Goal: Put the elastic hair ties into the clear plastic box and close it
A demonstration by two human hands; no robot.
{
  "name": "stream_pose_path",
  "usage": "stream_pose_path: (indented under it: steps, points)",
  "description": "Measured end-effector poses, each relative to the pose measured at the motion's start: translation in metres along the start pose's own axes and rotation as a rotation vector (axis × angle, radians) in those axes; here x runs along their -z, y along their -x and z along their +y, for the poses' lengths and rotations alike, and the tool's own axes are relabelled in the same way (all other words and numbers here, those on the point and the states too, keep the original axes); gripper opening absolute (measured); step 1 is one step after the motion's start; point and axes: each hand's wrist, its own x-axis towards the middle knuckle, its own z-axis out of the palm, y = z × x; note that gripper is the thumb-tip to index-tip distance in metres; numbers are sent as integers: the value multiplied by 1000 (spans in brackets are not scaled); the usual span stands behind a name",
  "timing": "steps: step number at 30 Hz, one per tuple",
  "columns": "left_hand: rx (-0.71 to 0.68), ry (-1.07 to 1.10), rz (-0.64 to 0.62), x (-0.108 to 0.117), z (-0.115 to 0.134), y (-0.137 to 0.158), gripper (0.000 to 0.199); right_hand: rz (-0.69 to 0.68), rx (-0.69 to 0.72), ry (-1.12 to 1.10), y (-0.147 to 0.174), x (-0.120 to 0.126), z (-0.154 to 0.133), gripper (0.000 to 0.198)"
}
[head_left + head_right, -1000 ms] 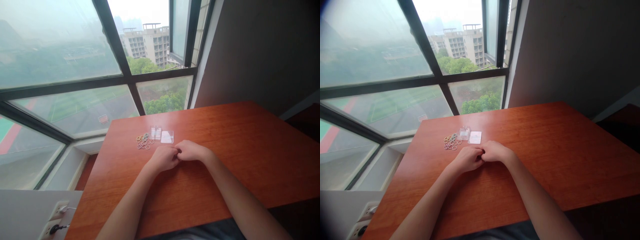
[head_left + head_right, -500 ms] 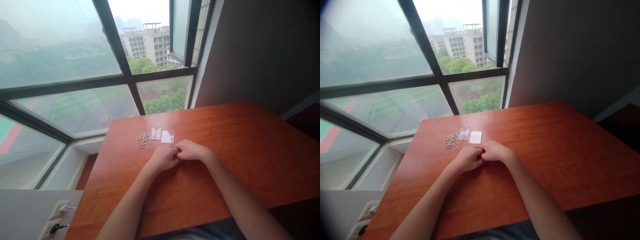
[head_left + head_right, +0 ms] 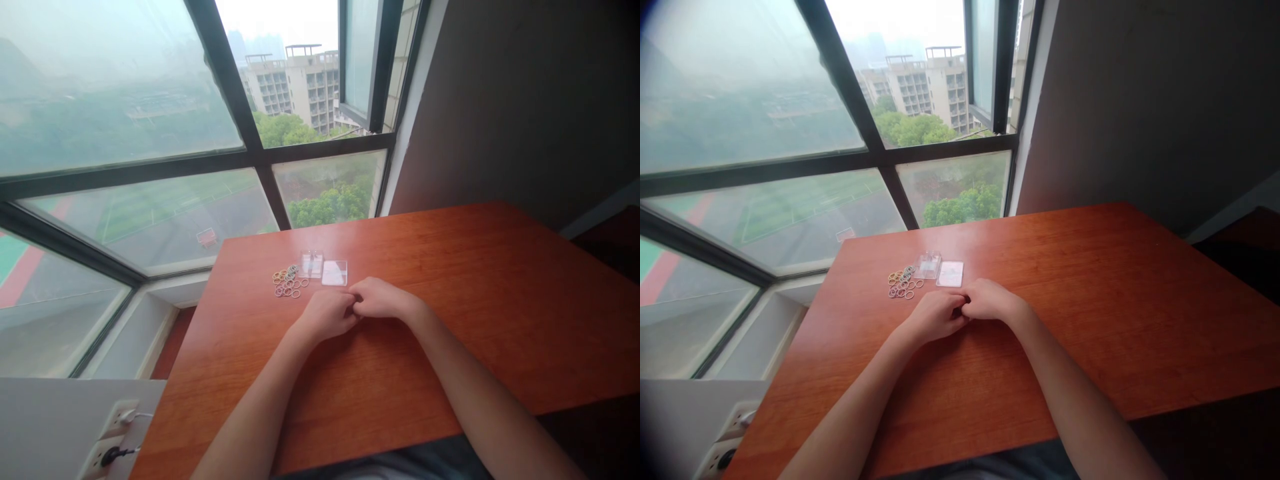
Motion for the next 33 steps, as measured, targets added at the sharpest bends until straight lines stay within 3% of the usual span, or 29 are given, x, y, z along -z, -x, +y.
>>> stream_pose_path:
  steps: [5, 8, 13, 16, 18, 21, 26, 33]
  points:
    - [-29, 175, 62, 5, -12, 2, 14, 88, -25, -59, -1, 0, 4, 23]
    - [16, 315, 230, 12, -26, 5, 15, 205, -117, 43, -4, -1, 10, 23]
    - [348, 318, 651, 22, -74, 16, 15, 331, -370, 144, -11, -1, 18, 26]
    - [546, 294, 786, 19, -105, 22, 16, 399, -443, 133, -13, 0, 19, 29]
    - [607, 326, 775, 16, -117, 23, 20, 436, -473, 125, -15, -1, 19, 32]
    - [556, 334, 667, 10, -118, 19, 24, 444, -479, 123, -16, -2, 17, 34]
    - [523, 186, 519, 9, -98, 9, 20, 437, -440, 130, -18, -6, 16, 35]
    - [516, 181, 468, 5, -71, 3, 15, 372, -497, 175, -17, -4, 18, 39]
